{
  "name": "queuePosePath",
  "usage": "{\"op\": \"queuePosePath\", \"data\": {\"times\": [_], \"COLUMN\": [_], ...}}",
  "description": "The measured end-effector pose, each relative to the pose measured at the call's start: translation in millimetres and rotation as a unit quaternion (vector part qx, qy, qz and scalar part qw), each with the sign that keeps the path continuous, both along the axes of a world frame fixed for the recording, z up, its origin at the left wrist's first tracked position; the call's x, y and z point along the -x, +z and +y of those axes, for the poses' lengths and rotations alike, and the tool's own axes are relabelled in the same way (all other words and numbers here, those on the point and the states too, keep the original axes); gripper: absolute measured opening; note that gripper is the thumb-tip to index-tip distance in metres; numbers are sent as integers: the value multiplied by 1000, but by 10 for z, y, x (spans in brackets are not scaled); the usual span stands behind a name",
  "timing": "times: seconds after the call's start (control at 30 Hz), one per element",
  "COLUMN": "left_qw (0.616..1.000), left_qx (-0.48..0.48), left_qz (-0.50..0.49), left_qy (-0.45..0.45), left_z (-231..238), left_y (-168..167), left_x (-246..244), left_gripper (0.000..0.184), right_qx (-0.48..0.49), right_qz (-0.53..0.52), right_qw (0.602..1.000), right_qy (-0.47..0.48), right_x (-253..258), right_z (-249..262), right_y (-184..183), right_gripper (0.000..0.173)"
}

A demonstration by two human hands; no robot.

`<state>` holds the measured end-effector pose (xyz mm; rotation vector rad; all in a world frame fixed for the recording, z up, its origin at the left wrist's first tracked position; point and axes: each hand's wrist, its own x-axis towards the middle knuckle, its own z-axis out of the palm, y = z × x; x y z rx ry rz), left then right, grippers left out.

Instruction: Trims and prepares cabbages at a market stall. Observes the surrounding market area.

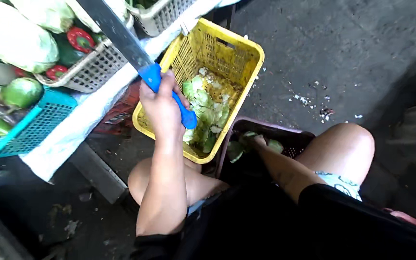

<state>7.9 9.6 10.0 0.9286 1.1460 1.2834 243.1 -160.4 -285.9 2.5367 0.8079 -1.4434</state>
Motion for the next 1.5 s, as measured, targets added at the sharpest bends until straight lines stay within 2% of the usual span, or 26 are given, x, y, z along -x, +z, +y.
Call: {"op": "queuePosePath", "data": {"times": [0.1,0.2,0.3,0.33,0.4,0.47,0.5,0.57,0.67,0.73,0.77,0.83,0.9,0.97,1.03,1.07,1.1,1.17,1.2,1.23,1.3,1.37,1.43,1.5], "left_qw": [999,999,999,999,998,998,997,997,998,997,996,996,996,995,996,997,997,995,993,991,983,965,948,941], "left_qx": [30,51,50,51,57,61,64,66,62,63,69,78,88,95,77,73,69,69,69,71,75,65,42,28], "left_qz": [19,-6,-17,-11,7,20,21,19,14,10,9,4,-6,-17,-24,-18,-4,39,61,82,139,220,275,295], "left_qy": [-7,-10,-7,-12,-23,-25,-25,-23,-27,-43,-49,-47,-24,-19,-28,-33,-40,-61,-69,-75,-97,-129,-154,-163], "left_z": [-78,-79,36,64,92,96,91,75,15,-9,-28,-16,24,2,38,20,3,-28,-18,1,32,18,2,-19], "left_y": [80,107,64,30,-51,-91,-85,-52,-15,-4,-3,33,59,71,128,136,133,77,35,-5,-31,-22,-35,-36], "left_x": [58,38,-54,-50,-7,23,32,42,89,140,158,171,168,175,130,108,88,65,52,33,4,-12,-16,-14], "left_gripper": [15,13,12,12,15,15,15,14,15,15,15,13,14,15,15,15,17,22,25,26,28,31,32,29], "right_qx": [-13,4,15,14,2,-26,-28,-26,-27,-28,-52,-174,-304,-358,-434,-459,-463,-413,-380,-360,-358,-369,-388,-438], "right_qz": [-6,3,18,16,13,-33,-64,-116,-148,-130,-103,18,232,416,520,560,597,676,699,700,646,602,600,615], "right_qw": [999,1000,999,1000,999,995,993,992,985,985,988,981,924,836,735,688,647,579,567,575,640,684,672,619], "right_qy": [32,28,35,8,-49,-93,-93,-32,86,109,108,83,22,-22,-37,-59,-102,-193,-213,-224,-211,-182,-191,-219], "right_x": [36,30,3,37,78,120,146,147,145,128,82,-105,-291,-423,-508,-498,-475,-440,-420,-369,-272,-198,-131,-63], "right_z": [24,25,156,179,147,57,20,-68,-177,-198,-236,-280,-319,-353,-269,-233,-182,9,134,257,494,686,808,847], "right_y": [57,114,162,195,214,103,93,143,428,749,952,1413,1871,2247,2574,2696,2745,2621,2498,2438,2402,2404,2471,2586], "right_gripper": [75,85,74,73,86,109,118,124,117,121,123,122,110,90,55,47,52,82,95,104,112,109,100,86]}}
